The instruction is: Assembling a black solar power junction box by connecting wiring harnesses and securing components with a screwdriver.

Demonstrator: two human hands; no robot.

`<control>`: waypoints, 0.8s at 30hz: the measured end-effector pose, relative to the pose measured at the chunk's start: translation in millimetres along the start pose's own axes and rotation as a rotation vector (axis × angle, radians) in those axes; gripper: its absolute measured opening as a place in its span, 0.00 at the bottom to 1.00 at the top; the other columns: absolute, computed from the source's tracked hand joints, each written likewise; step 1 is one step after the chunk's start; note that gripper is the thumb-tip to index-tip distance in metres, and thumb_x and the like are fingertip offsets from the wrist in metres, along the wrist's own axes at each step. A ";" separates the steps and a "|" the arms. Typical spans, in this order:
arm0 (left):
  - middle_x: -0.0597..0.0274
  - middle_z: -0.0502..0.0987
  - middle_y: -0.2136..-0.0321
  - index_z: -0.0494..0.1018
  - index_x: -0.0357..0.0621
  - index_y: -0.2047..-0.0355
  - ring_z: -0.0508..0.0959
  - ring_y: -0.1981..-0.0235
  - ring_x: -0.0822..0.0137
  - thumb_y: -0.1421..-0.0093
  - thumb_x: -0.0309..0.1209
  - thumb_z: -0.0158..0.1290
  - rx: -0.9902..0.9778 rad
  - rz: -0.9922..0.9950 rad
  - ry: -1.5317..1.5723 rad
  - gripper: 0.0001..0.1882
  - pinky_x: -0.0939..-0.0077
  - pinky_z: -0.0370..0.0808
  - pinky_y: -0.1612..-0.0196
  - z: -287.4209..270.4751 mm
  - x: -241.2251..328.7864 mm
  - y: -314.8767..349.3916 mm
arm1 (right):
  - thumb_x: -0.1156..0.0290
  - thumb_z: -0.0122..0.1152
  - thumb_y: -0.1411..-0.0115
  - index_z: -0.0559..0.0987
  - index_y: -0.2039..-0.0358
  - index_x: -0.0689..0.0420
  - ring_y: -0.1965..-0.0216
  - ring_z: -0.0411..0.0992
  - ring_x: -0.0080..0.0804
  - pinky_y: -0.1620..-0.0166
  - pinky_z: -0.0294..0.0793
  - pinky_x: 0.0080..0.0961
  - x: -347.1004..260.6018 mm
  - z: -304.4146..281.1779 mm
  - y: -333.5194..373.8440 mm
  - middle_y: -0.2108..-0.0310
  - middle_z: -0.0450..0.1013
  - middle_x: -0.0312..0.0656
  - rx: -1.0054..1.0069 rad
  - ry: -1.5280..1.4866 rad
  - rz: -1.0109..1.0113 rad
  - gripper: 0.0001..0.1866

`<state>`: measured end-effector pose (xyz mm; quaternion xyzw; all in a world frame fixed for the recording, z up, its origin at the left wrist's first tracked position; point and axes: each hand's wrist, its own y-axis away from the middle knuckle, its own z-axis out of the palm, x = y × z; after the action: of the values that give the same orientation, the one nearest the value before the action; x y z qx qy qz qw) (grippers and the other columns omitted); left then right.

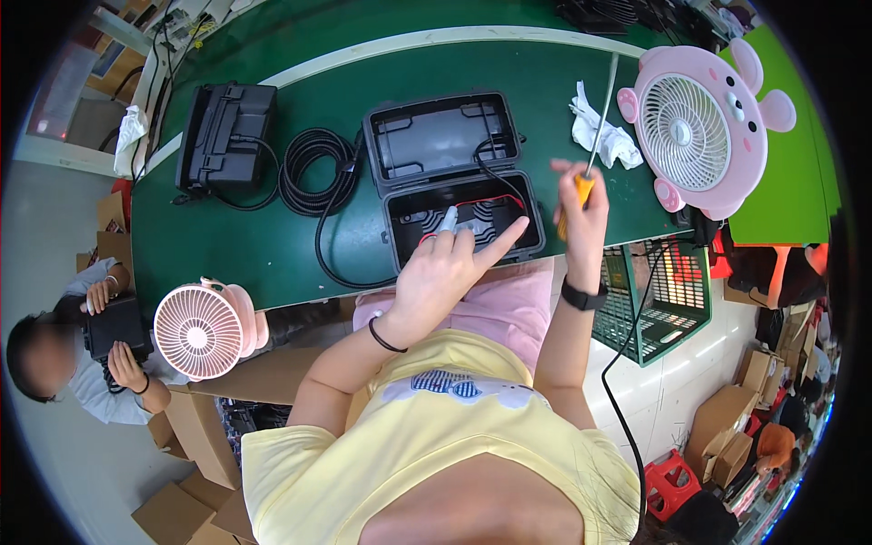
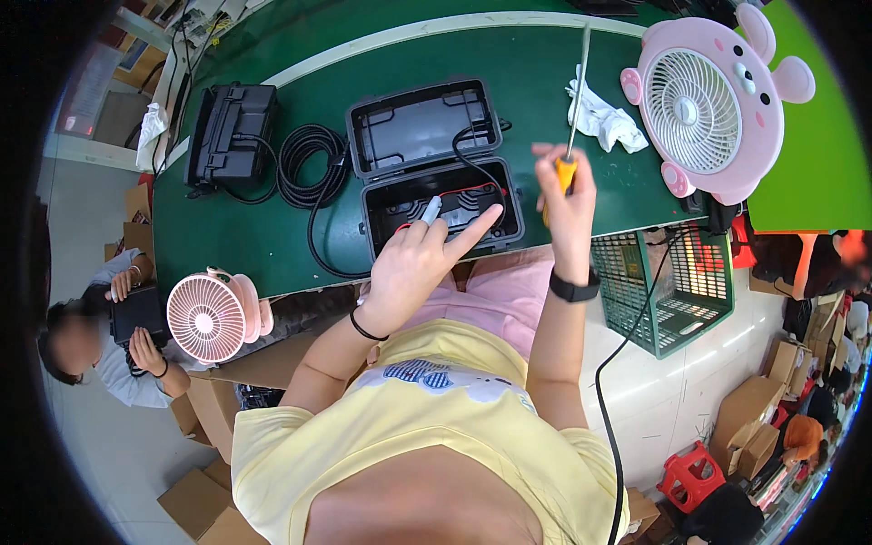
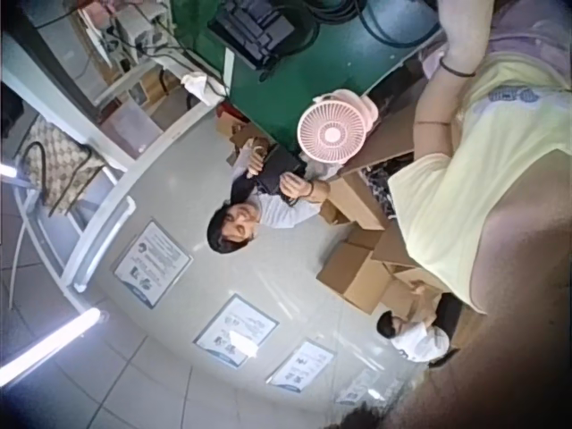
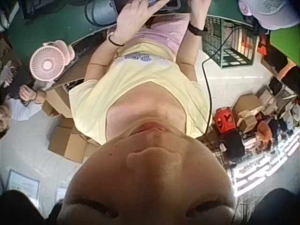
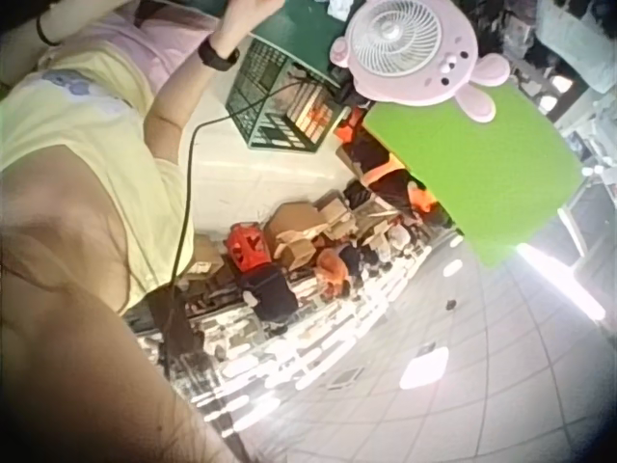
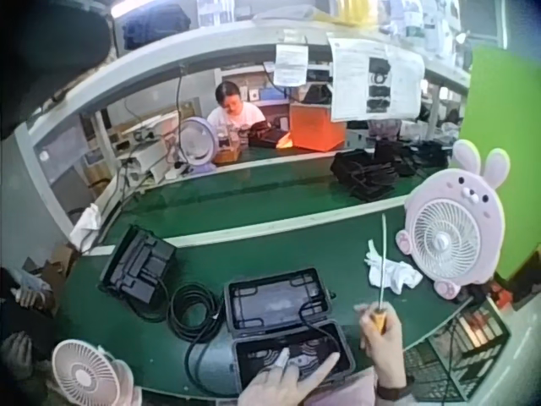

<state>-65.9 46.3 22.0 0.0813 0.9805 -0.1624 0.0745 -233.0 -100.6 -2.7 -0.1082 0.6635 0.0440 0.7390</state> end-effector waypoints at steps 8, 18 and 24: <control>0.69 0.60 0.78 0.56 0.76 0.29 0.67 0.77 0.72 0.46 0.25 0.52 0.064 0.149 -0.018 0.45 0.80 0.70 0.74 3.3 6.1 9.9 | 0.67 0.63 0.34 0.74 0.60 0.57 0.59 0.75 0.22 0.60 0.71 0.16 -7.2 30.2 -76.1 0.51 0.79 0.44 -0.141 0.143 -0.208 0.09; 0.68 0.63 0.79 0.58 0.79 0.30 0.71 0.77 0.73 0.47 0.27 0.53 0.026 0.147 0.047 0.45 0.80 0.77 0.73 -3.6 0.8 8.1 | 0.88 0.60 0.42 0.66 0.68 0.57 0.42 0.73 0.41 0.54 0.69 0.21 -27.8 24.8 -63.7 0.64 0.71 0.37 -0.237 -0.008 -0.301 0.14; 0.65 0.67 0.79 0.59 0.82 0.31 0.75 0.77 0.70 0.48 0.25 0.54 -0.016 0.135 0.197 0.45 0.77 0.80 0.72 -13.4 -12.3 -6.6 | 0.83 0.62 0.40 0.66 0.66 0.49 0.72 0.69 0.12 0.73 0.66 0.11 -34.1 20.4 -57.2 0.49 0.78 0.50 -0.186 -0.382 -0.058 0.15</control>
<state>-56.7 42.9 38.7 0.1619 0.9767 -0.1403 -0.0106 -205.2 -149.1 38.8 -0.1847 0.5010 0.1035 0.8391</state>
